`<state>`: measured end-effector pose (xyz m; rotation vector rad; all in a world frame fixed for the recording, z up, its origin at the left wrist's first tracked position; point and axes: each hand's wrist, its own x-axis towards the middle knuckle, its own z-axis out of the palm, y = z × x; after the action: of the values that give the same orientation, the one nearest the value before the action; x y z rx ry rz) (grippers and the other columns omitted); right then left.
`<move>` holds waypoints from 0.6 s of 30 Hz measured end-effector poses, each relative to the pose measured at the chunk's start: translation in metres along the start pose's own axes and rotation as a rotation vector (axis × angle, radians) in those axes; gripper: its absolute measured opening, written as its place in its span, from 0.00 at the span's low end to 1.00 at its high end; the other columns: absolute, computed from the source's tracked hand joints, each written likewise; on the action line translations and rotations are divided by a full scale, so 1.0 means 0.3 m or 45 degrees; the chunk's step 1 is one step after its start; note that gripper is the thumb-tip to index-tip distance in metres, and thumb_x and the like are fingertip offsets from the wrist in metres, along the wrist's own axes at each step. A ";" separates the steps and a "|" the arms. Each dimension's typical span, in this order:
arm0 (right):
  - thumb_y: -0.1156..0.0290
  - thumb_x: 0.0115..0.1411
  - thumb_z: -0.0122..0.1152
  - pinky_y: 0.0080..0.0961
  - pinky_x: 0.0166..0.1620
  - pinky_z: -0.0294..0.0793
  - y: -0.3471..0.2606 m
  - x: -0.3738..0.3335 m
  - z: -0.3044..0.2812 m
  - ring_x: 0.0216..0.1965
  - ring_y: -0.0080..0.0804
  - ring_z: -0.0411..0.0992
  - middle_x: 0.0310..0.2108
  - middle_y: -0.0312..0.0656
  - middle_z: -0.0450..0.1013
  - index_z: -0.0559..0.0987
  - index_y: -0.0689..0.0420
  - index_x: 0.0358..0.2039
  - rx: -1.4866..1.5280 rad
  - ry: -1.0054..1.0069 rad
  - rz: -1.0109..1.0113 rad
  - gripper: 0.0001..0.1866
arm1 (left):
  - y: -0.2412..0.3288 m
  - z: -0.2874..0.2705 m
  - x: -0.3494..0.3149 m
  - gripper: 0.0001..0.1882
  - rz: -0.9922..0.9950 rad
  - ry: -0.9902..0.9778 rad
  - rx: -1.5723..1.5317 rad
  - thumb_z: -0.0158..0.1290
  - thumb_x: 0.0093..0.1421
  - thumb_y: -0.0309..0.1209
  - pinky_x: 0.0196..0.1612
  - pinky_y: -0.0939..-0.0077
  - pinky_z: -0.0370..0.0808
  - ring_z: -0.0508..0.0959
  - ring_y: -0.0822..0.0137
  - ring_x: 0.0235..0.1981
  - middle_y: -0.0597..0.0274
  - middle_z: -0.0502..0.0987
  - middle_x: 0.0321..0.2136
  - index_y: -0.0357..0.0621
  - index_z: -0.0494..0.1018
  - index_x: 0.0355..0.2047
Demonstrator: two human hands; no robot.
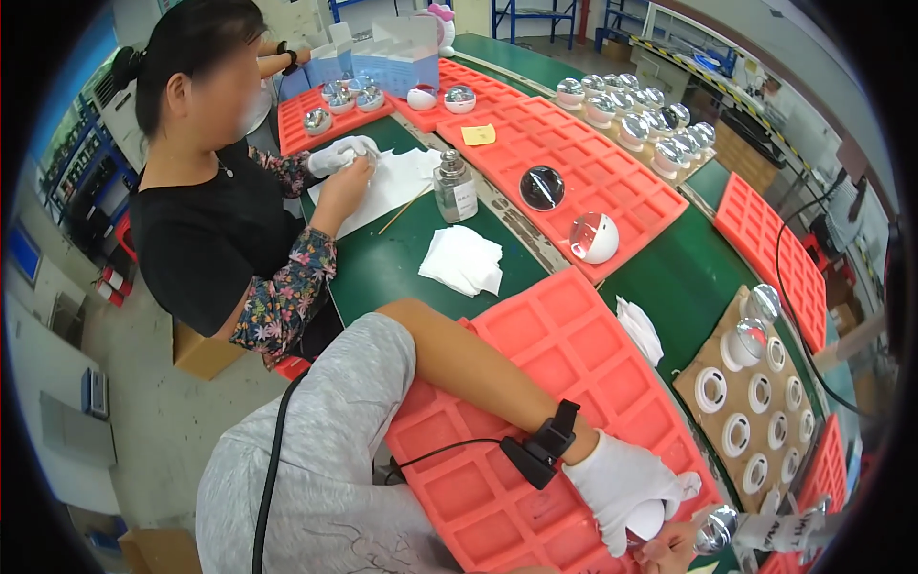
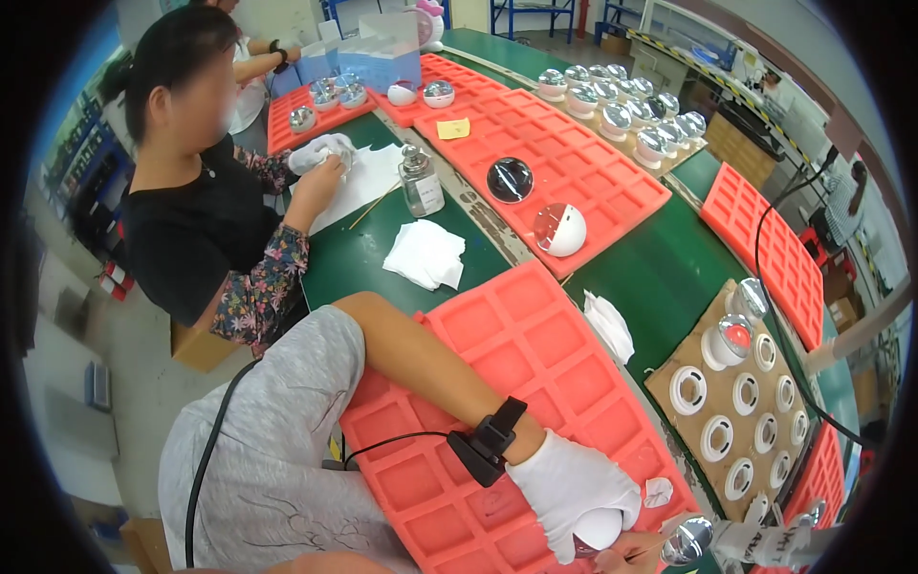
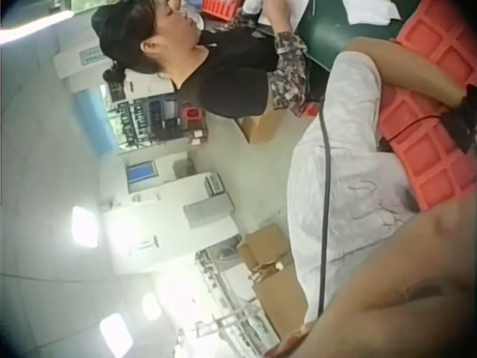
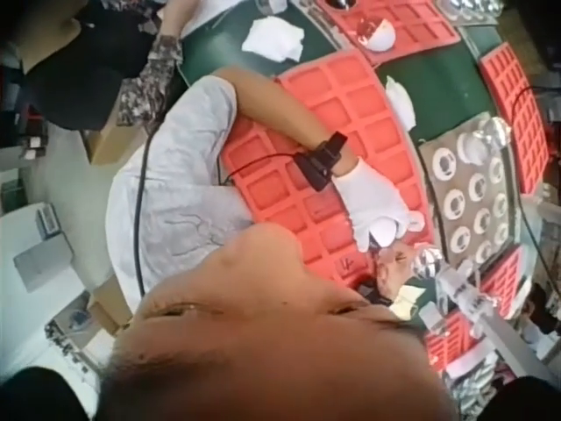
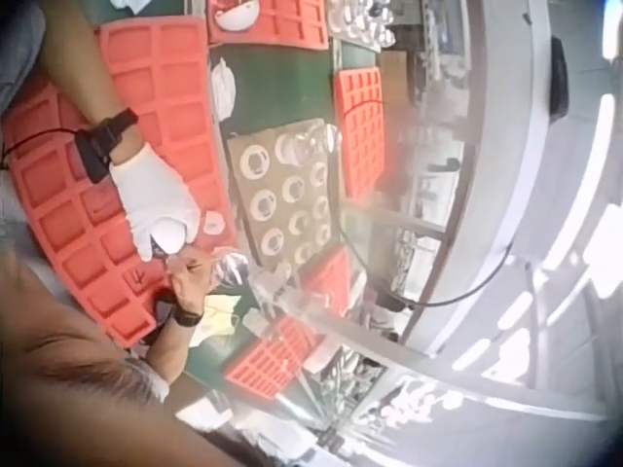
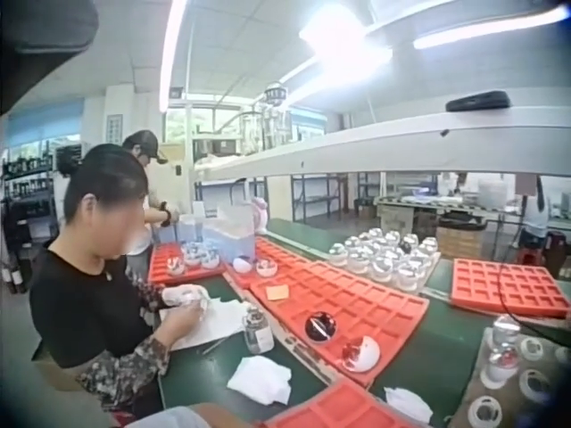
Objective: The person uses a wooden stick to clean the edges of a plastic sphere, wipes it with a cloth, and places it back on a red tray. They then pick up a second sphere and repeat the process of scraping the seam with the stick and wiping it.
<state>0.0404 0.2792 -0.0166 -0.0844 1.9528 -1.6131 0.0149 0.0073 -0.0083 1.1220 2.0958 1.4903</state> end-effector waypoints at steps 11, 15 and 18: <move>0.76 0.55 0.64 0.26 0.35 0.71 0.048 -0.053 0.013 0.32 0.28 0.71 0.30 0.36 0.73 0.76 0.57 0.29 -0.114 0.174 -0.267 0.05 | -0.045 0.103 0.064 0.21 0.256 0.056 0.215 0.68 0.42 0.39 0.42 0.54 0.76 0.77 0.45 0.38 0.48 0.74 0.33 0.40 0.75 0.33; 0.78 0.53 0.64 0.23 0.22 0.57 0.016 0.045 0.058 0.18 0.20 0.62 0.18 0.34 0.70 0.76 0.60 0.21 -0.080 0.012 -0.335 0.07 | -0.106 0.092 0.043 0.13 0.466 0.183 0.296 0.64 0.46 0.36 0.40 0.55 0.75 0.75 0.48 0.36 0.51 0.74 0.33 0.43 0.74 0.26; 0.79 0.54 0.63 0.20 0.13 0.44 -0.029 0.066 0.091 0.07 0.14 0.54 0.09 0.33 0.66 0.75 0.64 0.16 0.266 -0.102 -0.168 0.11 | -0.077 0.063 0.038 0.14 0.343 0.080 0.319 0.65 0.46 0.35 0.41 0.56 0.75 0.75 0.48 0.38 0.52 0.75 0.35 0.43 0.75 0.30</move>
<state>0.0344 0.2449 -0.0188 -0.1947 1.7394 -1.8614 0.0107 0.0248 -0.0348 1.5198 2.2967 1.4184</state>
